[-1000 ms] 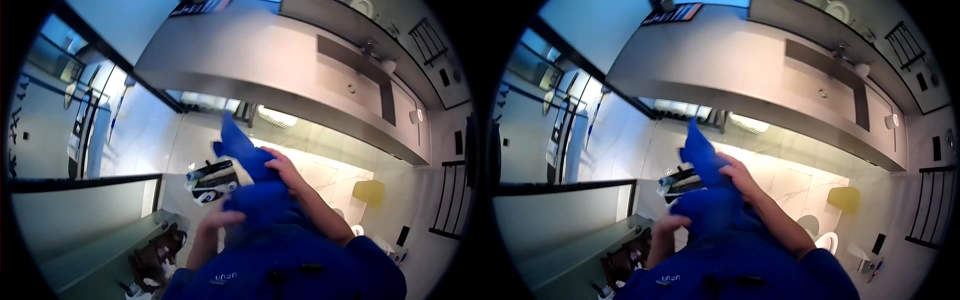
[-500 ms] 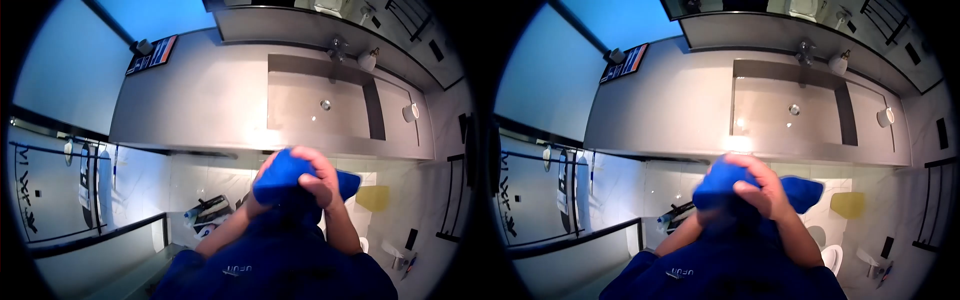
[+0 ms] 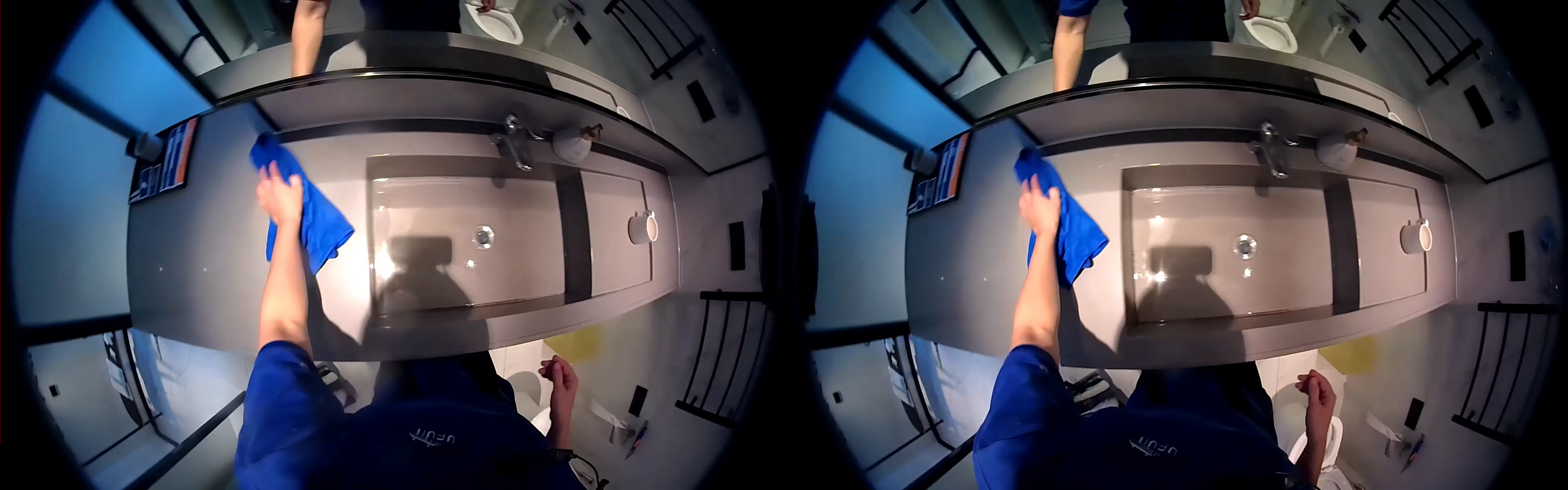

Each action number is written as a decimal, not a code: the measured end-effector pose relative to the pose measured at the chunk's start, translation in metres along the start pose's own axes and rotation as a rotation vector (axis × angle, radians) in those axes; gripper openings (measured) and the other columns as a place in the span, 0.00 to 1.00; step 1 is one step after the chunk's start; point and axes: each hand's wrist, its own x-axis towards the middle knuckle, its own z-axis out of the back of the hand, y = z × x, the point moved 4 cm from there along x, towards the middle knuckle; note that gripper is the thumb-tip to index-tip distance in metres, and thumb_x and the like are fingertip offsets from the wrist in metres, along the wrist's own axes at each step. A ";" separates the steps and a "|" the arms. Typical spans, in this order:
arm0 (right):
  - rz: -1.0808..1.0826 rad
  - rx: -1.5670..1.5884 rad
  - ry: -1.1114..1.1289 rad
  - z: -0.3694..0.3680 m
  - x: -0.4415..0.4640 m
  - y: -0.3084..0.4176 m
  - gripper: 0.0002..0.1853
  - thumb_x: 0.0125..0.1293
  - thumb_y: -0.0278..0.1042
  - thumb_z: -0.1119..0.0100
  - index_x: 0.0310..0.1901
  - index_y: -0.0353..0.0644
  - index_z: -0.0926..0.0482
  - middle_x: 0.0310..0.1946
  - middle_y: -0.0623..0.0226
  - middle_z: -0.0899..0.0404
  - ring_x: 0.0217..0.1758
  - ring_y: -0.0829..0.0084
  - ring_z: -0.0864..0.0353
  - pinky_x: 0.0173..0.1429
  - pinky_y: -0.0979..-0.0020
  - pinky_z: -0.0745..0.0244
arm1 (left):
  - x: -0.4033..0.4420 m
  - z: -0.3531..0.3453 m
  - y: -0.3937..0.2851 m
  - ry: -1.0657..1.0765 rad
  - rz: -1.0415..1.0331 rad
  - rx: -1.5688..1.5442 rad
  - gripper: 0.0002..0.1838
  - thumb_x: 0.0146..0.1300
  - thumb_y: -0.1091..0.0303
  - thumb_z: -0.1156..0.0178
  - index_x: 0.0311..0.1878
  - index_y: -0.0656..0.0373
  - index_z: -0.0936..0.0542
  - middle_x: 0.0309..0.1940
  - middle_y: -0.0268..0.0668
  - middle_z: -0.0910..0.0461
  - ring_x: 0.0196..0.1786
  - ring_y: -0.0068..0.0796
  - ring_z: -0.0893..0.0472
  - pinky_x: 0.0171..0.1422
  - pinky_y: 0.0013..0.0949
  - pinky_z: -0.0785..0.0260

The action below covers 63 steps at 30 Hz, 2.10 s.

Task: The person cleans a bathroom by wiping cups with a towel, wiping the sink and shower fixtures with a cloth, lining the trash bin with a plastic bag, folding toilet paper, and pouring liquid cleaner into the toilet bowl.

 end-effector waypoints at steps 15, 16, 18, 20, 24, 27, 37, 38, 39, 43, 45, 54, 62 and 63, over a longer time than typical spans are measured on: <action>0.469 -0.059 0.046 0.049 0.403 0.051 0.22 0.68 0.33 0.50 0.61 0.34 0.36 0.55 0.57 0.29 0.55 0.71 0.29 0.59 0.72 0.34 | -0.118 -0.050 -0.368 0.146 -0.375 -0.321 0.27 0.45 0.68 0.40 0.54 0.55 0.27 0.59 0.38 0.32 0.55 0.42 0.33 0.58 0.44 0.41; 0.501 -0.119 0.026 0.039 0.428 0.073 0.27 0.66 0.33 0.48 0.64 0.34 0.41 0.57 0.56 0.31 0.57 0.69 0.30 0.60 0.69 0.35 | -0.125 -0.049 -0.380 0.152 -0.344 -0.307 0.28 0.45 0.69 0.39 0.55 0.55 0.27 0.59 0.37 0.32 0.55 0.41 0.33 0.59 0.43 0.41; 0.527 -0.121 -0.023 0.014 0.463 0.104 0.39 0.59 0.40 0.38 0.67 0.35 0.47 0.60 0.53 0.35 0.61 0.65 0.35 0.61 0.65 0.37 | -0.137 -0.047 -0.393 0.183 -0.313 -0.294 0.28 0.45 0.70 0.40 0.55 0.56 0.28 0.60 0.37 0.33 0.56 0.41 0.34 0.59 0.42 0.41; 0.631 -0.147 -0.091 -0.019 0.491 0.116 0.47 0.51 0.44 0.31 0.67 0.35 0.48 0.60 0.50 0.37 0.62 0.61 0.37 0.61 0.63 0.38 | -0.140 -0.043 -0.395 0.177 -0.303 -0.318 0.27 0.46 0.71 0.41 0.54 0.58 0.28 0.59 0.40 0.33 0.55 0.43 0.33 0.57 0.42 0.40; 0.754 -0.340 -0.170 -0.070 0.492 0.138 0.48 0.41 0.44 0.26 0.61 0.32 0.42 0.54 0.44 0.35 0.58 0.48 0.36 0.61 0.59 0.38 | -0.159 -0.033 -0.403 0.405 -0.302 -0.337 0.23 0.47 0.72 0.42 0.51 0.61 0.26 0.55 0.46 0.29 0.52 0.49 0.30 0.58 0.44 0.39; 0.739 -0.347 -0.367 -0.077 0.497 0.136 0.49 0.40 0.45 0.25 0.61 0.32 0.42 0.52 0.44 0.34 0.58 0.47 0.36 0.61 0.60 0.38 | -0.181 -0.029 -0.388 0.757 -0.071 -0.807 0.25 0.50 0.76 0.48 0.56 0.63 0.29 0.55 0.45 0.28 0.48 0.46 0.25 0.55 0.36 0.33; 0.637 -0.117 -0.210 -0.017 0.468 0.138 0.45 0.41 0.36 0.27 0.61 0.36 0.42 0.55 0.54 0.36 0.56 0.62 0.32 0.59 0.65 0.34 | -0.237 0.018 -0.375 0.908 0.665 -1.336 0.31 0.54 0.83 0.54 0.63 0.58 0.40 0.50 0.39 0.28 0.48 0.25 0.27 0.51 0.25 0.34; 0.474 -0.034 -0.307 0.004 0.474 0.130 0.45 0.41 0.36 0.27 0.61 0.36 0.43 0.55 0.54 0.36 0.56 0.63 0.32 0.58 0.65 0.34 | -0.236 0.019 -0.387 0.938 0.607 -1.304 0.31 0.53 0.84 0.54 0.63 0.57 0.41 0.49 0.39 0.28 0.48 0.25 0.27 0.51 0.25 0.34; 0.428 0.004 -0.350 0.021 0.475 0.123 0.45 0.41 0.37 0.27 0.61 0.36 0.43 0.55 0.55 0.35 0.55 0.64 0.33 0.58 0.66 0.34 | -0.236 0.021 -0.398 0.967 0.550 -1.271 0.32 0.53 0.85 0.54 0.63 0.56 0.41 0.48 0.39 0.29 0.49 0.26 0.27 0.51 0.26 0.34; 0.813 -0.393 -0.263 0.068 0.440 0.129 0.49 0.39 0.38 0.26 0.63 0.37 0.45 0.53 0.57 0.34 0.55 0.66 0.33 0.60 0.68 0.36 | -0.221 0.004 -0.482 0.768 0.051 -1.275 0.30 0.51 0.83 0.51 0.61 0.56 0.37 0.55 0.43 0.33 0.51 0.32 0.28 0.56 0.30 0.36; 0.681 -0.388 -0.377 0.091 0.446 0.106 0.49 0.40 0.35 0.27 0.64 0.38 0.46 0.54 0.57 0.35 0.57 0.64 0.34 0.62 0.67 0.38 | -0.200 0.001 -0.551 0.397 -0.351 -1.010 0.28 0.48 0.78 0.47 0.58 0.57 0.32 0.57 0.46 0.33 0.51 0.42 0.28 0.57 0.38 0.37; 0.630 -0.313 -0.324 0.095 0.462 0.093 0.47 0.45 0.32 0.29 0.64 0.34 0.48 0.61 0.58 0.40 0.64 0.65 0.40 0.68 0.66 0.46 | -0.211 -0.141 -0.698 0.537 -0.861 -0.486 0.18 0.54 0.65 0.45 0.50 0.50 0.24 0.44 0.43 0.24 0.50 0.44 0.27 0.55 0.46 0.37; 0.564 -0.101 -0.188 0.026 0.523 0.104 0.49 0.42 0.35 0.28 0.65 0.35 0.47 0.59 0.50 0.38 0.63 0.58 0.38 0.65 0.65 0.40 | -0.155 -0.105 -0.505 0.325 -0.647 -0.088 0.19 0.53 0.67 0.43 0.51 0.47 0.25 0.54 0.43 0.30 0.56 0.46 0.32 0.57 0.46 0.36; 0.566 -0.116 -0.183 0.019 0.522 0.112 0.50 0.42 0.35 0.28 0.65 0.34 0.48 0.60 0.48 0.39 0.64 0.56 0.38 0.65 0.65 0.41 | -0.158 -0.097 -0.504 0.345 -0.637 -0.025 0.21 0.53 0.68 0.43 0.53 0.46 0.26 0.56 0.43 0.32 0.59 0.47 0.34 0.60 0.47 0.38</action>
